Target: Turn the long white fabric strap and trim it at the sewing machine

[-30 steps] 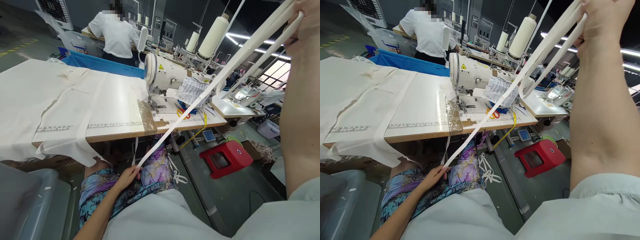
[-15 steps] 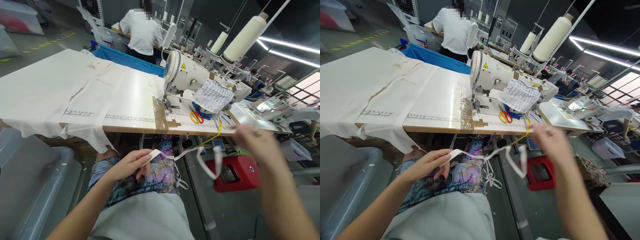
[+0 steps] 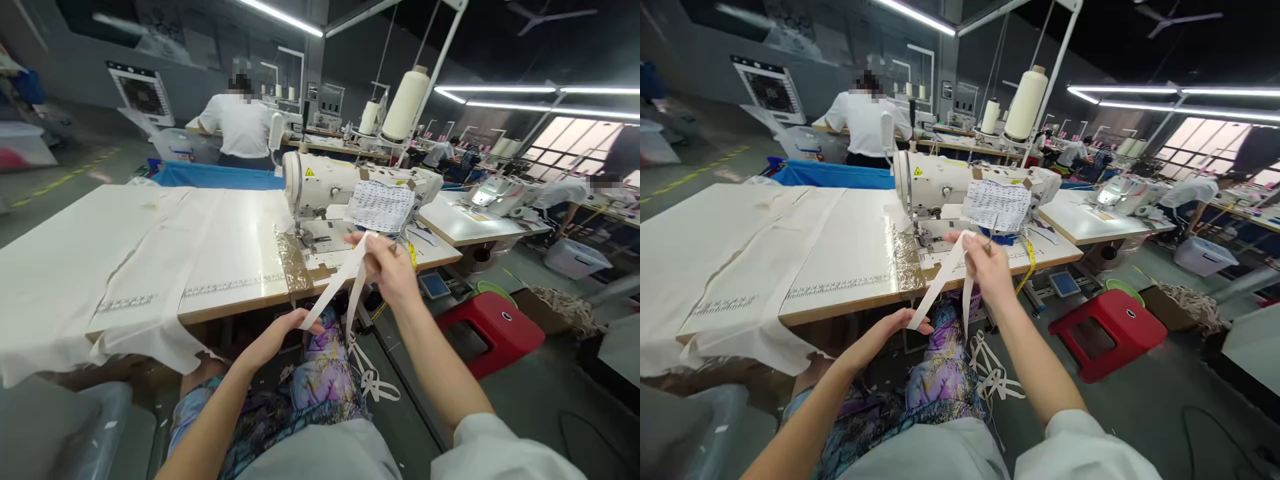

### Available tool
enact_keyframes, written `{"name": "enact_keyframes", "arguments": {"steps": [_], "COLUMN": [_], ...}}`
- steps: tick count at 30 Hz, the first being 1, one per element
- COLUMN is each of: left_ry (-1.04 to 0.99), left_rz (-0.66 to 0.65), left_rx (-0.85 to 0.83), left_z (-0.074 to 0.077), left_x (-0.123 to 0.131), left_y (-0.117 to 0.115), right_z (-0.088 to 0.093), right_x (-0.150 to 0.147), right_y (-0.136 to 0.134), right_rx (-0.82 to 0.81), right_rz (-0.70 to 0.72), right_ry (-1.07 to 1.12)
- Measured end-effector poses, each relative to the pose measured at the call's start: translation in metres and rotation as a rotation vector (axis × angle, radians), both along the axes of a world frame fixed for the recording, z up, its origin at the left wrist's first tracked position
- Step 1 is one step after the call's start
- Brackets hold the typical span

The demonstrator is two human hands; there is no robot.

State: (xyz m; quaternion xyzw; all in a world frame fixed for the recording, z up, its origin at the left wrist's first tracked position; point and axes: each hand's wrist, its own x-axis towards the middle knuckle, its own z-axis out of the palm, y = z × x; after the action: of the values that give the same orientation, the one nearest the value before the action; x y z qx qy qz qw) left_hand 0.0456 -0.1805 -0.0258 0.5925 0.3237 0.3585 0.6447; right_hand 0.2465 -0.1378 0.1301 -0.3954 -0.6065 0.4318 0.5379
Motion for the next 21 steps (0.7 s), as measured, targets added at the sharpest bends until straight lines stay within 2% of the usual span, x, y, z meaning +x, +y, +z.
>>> {"name": "enact_keyframes", "arguments": {"steps": [3,5,8,11,15,18,21], "left_ry": [0.051,0.133,0.192,0.263,0.326,0.354,0.378], "left_rz": [0.111,0.155,0.183,0.21,0.245,0.29,0.337], "left_rx": [-0.08,-0.109,-0.099,-0.05,0.021,0.05,0.059], "left_z": [-0.065,-0.102,-0.135,-0.149,-0.161,-0.17,-0.172], "left_x": [-0.003,-0.003,-0.003,-0.005,-0.002,0.006,0.014], "left_y": [0.017,0.023,0.02,0.008,-0.009,-0.017,-0.02], "right_z": [0.053,0.085,0.127,0.161,0.193,0.208,0.212], "right_x": [0.024,0.036,0.044,0.046,0.044,0.045,0.052], "right_y": [0.02,0.031,0.046,0.057,0.062,0.061,0.061], "right_rx": [0.19,0.292,0.361,0.324,0.315,0.328,0.324], "right_rz": [-0.086,-0.115,-0.169,-0.231,-0.276,-0.293,-0.302], "right_ry": [-0.049,-0.073,-0.118,-0.137,-0.115,-0.12,-0.145]}}
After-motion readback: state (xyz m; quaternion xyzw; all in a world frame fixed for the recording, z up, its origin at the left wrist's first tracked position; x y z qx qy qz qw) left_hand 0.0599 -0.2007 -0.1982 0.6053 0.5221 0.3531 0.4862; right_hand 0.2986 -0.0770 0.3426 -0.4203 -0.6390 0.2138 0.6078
